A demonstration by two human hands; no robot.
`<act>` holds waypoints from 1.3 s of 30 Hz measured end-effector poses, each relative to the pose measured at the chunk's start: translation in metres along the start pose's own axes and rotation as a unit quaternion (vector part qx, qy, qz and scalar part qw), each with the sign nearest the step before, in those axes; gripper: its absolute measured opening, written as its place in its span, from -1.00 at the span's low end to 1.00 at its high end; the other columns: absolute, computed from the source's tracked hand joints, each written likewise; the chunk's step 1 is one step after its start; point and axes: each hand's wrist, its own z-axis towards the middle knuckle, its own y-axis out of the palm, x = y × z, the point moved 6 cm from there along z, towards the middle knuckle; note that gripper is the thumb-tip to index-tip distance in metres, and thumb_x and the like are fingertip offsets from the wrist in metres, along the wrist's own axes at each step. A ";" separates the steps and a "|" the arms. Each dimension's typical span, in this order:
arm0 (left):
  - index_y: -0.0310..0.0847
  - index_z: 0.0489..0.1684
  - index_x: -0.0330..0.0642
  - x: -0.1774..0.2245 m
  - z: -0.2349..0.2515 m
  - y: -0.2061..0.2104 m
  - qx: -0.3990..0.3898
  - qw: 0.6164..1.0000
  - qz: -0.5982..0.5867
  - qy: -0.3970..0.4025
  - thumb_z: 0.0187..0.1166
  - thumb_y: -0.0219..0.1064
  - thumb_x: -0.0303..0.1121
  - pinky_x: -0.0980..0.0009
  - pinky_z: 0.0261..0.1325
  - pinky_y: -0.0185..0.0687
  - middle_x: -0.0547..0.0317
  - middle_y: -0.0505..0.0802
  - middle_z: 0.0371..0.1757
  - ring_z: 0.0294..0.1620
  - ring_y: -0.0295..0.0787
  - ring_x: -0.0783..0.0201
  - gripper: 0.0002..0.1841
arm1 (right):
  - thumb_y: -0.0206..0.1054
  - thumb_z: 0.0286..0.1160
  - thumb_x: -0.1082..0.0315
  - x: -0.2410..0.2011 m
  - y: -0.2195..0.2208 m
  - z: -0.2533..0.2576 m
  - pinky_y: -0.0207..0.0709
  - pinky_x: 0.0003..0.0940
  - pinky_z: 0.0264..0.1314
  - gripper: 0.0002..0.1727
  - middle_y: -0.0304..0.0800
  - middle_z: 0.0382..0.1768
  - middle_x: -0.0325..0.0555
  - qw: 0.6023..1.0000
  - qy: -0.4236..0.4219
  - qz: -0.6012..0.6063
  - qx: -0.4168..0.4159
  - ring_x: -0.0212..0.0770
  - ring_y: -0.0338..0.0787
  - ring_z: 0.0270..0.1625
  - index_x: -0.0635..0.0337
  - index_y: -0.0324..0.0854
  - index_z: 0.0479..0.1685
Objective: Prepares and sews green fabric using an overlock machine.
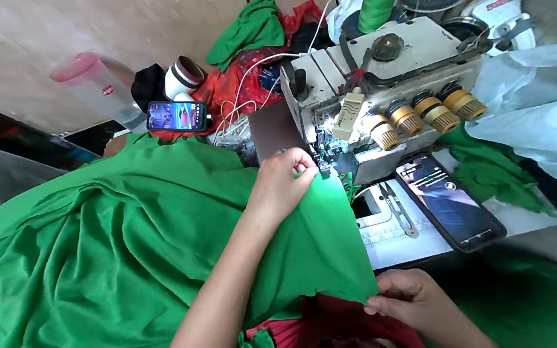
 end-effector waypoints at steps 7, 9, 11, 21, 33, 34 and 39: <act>0.76 0.11 -0.18 0.022 -0.051 0.000 0.046 0.988 0.058 0.136 0.64 0.22 0.17 -0.07 0.30 0.59 -0.01 0.86 0.11 0.26 0.75 -0.02 -0.45 | 0.50 0.40 0.45 -0.028 0.008 0.001 0.77 -0.60 -0.21 -0.77 0.91 -0.29 -0.52 0.993 0.025 0.092 -0.068 -0.59 0.86 -0.30 -0.06 0.78 -0.02; 0.68 0.24 0.03 0.038 -0.089 0.015 0.035 0.978 0.025 0.205 0.48 0.08 0.51 0.05 0.65 0.30 0.16 0.83 0.33 0.56 0.58 0.14 -0.23 | 0.51 0.36 0.48 -0.033 0.011 0.009 0.72 -0.64 -0.36 -0.62 0.88 -0.33 -0.56 0.994 0.037 0.087 -0.058 -0.62 0.82 -0.39 -0.08 0.56 0.10; 0.43 0.57 0.13 0.041 -0.116 0.039 0.007 0.966 0.059 0.253 0.47 0.09 0.51 0.06 0.87 -0.22 0.24 0.55 0.68 0.83 0.17 0.25 -0.18 | 0.53 0.30 0.46 -0.034 0.010 0.024 0.64 -0.69 -0.50 -0.59 0.84 -0.42 -0.58 0.998 0.016 0.061 -0.022 -0.66 0.75 -0.52 -0.07 0.47 0.04; 0.81 -0.32 -0.19 0.033 -0.053 0.009 0.049 0.952 0.104 0.284 0.59 0.22 -0.54 0.32 0.05 0.81 0.07 0.96 -0.14 0.07 0.93 0.13 -0.79 | 0.35 0.52 0.46 -0.054 -0.002 0.103 0.68 -0.72 -0.34 -0.81 0.89 -0.23 -0.26 0.968 -0.194 -0.141 0.081 -0.65 0.76 -0.38 0.34 0.79 -0.03; 0.77 -0.10 -0.25 -0.007 0.017 -0.008 0.014 0.982 0.138 0.128 0.69 0.16 -0.21 -0.18 0.15 0.66 -0.11 0.86 0.05 0.20 0.77 -0.17 -0.68 | 0.21 0.73 0.27 -0.040 0.009 0.093 0.72 -0.46 -0.32 -0.49 0.90 -0.16 -0.16 0.935 -0.175 -0.306 0.048 -0.37 0.80 -0.38 0.22 0.45 0.62; 0.75 0.03 -0.33 -0.009 0.017 -0.009 0.023 0.983 0.147 0.106 0.73 0.21 -0.27 -0.23 0.17 0.66 -0.21 0.85 0.08 0.21 0.77 -0.25 -0.71 | 0.21 0.73 0.28 -0.042 0.012 0.091 0.72 -0.46 -0.31 -0.49 0.90 -0.14 -0.15 0.935 -0.177 -0.304 0.038 -0.38 0.79 -0.37 0.22 0.45 0.62; 0.78 -0.01 -0.28 -0.019 -0.017 -0.020 0.084 0.985 0.150 0.033 0.65 0.36 -0.34 -0.19 0.05 0.68 -0.20 0.82 -0.02 0.03 0.79 -0.20 -0.80 | 0.19 0.74 0.31 -0.050 0.023 0.082 0.72 -0.48 -0.24 -0.65 0.90 -0.08 -0.11 0.933 -0.204 -0.296 -0.019 -0.38 0.81 -0.32 0.20 0.70 0.34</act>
